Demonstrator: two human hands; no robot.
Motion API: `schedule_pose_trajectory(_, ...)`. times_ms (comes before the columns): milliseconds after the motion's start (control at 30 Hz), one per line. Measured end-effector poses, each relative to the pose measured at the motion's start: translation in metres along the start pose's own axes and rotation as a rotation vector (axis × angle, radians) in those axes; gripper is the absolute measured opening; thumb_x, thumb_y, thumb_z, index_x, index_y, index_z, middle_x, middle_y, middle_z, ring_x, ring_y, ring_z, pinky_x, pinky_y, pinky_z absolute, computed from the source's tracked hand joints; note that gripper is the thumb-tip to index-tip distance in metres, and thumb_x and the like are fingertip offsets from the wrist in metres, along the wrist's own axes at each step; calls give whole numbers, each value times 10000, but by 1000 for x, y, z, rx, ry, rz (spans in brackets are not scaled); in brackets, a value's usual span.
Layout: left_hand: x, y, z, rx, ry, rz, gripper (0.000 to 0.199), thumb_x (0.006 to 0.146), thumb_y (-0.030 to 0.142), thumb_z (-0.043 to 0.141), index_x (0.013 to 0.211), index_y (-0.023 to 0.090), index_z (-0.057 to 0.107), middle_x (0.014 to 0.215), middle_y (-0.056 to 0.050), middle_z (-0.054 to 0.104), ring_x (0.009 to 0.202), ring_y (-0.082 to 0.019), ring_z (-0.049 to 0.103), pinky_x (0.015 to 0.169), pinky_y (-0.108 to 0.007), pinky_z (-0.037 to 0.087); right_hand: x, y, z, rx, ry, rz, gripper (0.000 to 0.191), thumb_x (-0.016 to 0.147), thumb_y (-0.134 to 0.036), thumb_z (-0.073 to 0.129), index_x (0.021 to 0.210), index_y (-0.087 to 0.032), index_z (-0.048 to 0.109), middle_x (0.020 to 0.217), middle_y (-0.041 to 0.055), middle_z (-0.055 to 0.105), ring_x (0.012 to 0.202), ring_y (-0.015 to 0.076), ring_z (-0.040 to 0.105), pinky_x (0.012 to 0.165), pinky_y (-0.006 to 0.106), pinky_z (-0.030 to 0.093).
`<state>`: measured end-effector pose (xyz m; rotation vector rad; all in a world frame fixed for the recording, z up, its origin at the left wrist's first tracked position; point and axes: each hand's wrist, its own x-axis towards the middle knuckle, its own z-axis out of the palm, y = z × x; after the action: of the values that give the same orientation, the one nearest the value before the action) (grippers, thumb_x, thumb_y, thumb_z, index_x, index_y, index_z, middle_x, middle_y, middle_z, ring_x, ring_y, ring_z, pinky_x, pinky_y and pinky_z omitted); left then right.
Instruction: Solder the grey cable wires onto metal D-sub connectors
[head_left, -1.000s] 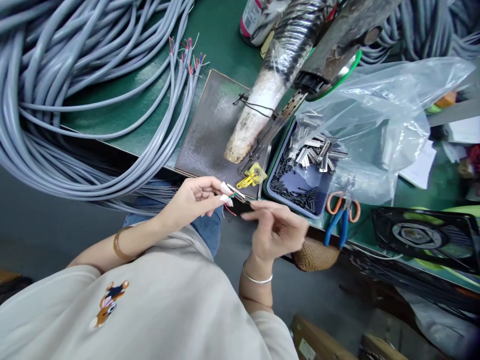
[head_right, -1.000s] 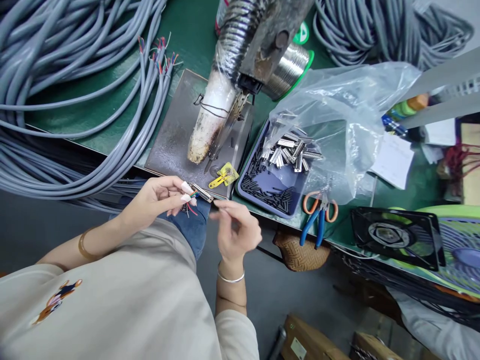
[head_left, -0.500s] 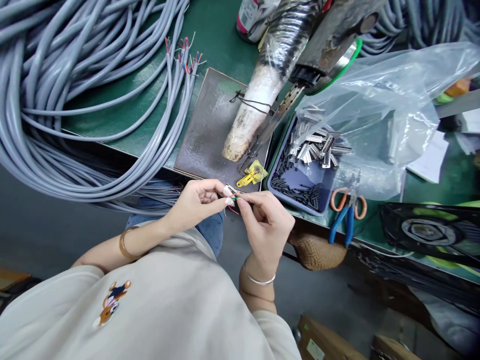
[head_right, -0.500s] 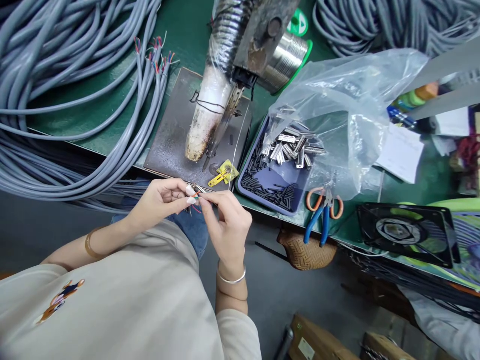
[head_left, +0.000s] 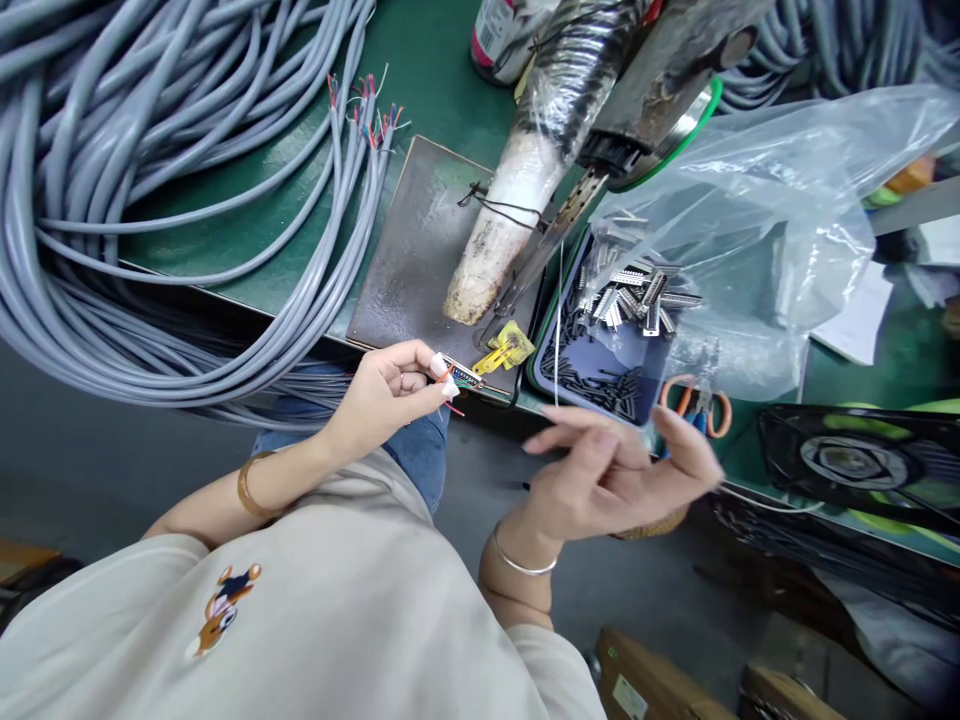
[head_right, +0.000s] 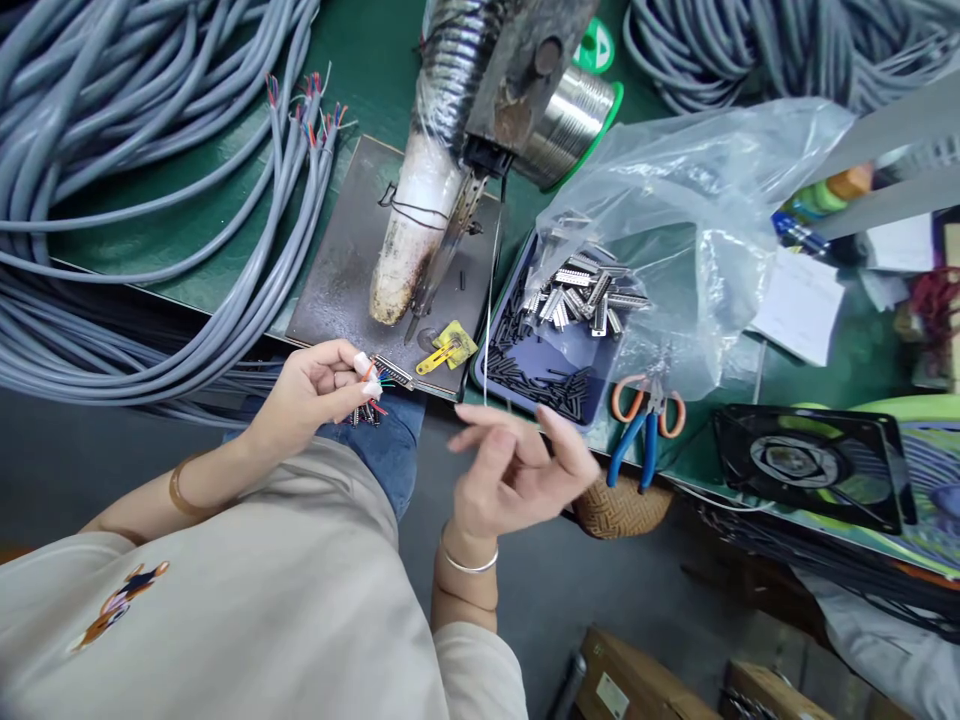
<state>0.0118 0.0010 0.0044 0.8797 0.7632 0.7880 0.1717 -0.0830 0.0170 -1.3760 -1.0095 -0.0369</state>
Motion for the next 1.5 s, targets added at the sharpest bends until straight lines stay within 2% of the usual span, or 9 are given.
schedule_pose_trajectory(100,0,1,0,-3,-11,1,334,704,308,900,783,155,613,705,34,629,449,-14,429,398,-146,359,-12,3,0,-99,-198,72,124,962,-194,666,1065,-263,656,954,4,811,699,178,783,597,314,622)
schedule_pose_trajectory(233,-1,3,2,21,-44,23,319,742,326,881,800,156,618,682,36,620,448,-16,452,406,-130,375,-17,13,7,-104,-413,74,73,933,-183,705,960,-246,679,1056,35,803,894,184,799,748,322,663)
schedule_pose_trajectory(333,0,1,4,58,-9,29,318,765,336,857,799,159,594,754,7,664,454,-25,500,411,-138,425,-16,19,15,-158,-383,-65,115,921,-152,705,955,-259,681,993,17,804,909,183,791,800,339,661)
schedule_pose_trajectory(467,6,-5,9,104,76,90,290,762,293,817,769,161,559,869,-34,716,482,-29,534,437,-153,465,-15,23,23,-247,-347,-204,145,907,-135,706,934,-267,654,1009,20,807,883,173,784,773,323,650)
schedule_pose_trajectory(667,15,-7,15,241,191,263,152,775,213,726,757,163,584,824,-26,706,635,-65,597,573,-163,498,-13,25,27,-226,-330,-212,167,892,-131,713,916,-267,620,1045,26,804,903,171,775,770,318,648)
schedule_pose_trajectory(900,18,-7,18,340,209,318,158,818,248,706,770,178,573,841,-30,730,617,-68,598,557,-176,475,-6,26,30,-213,-310,-198,146,904,-148,715,926,-273,642,1048,23,804,912,190,778,772,346,653)
schedule_pose_trajectory(1067,18,-4,18,368,206,347,151,839,260,702,787,183,583,865,-38,748,690,-95,664,602,-190,520,-4,24,31,-218,-309,-192,155,895,-144,733,934,-277,664,1049,20,802,911,190,778,766,357,659)
schedule_pose_trajectory(1367,15,-7,13,357,169,271,136,806,222,734,774,167,614,846,-41,727,666,-90,615,573,-183,486,-12,27,22,-319,-358,-324,194,880,-133,744,936,-285,638,1047,24,817,857,164,787,724,290,652)
schedule_pose_trajectory(1500,12,-5,13,294,146,236,125,811,228,746,832,162,641,801,-15,698,584,-58,547,529,-166,455,-12,26,21,-293,-313,-284,198,881,-116,746,936,-277,644,1002,6,817,855,151,785,754,280,636)
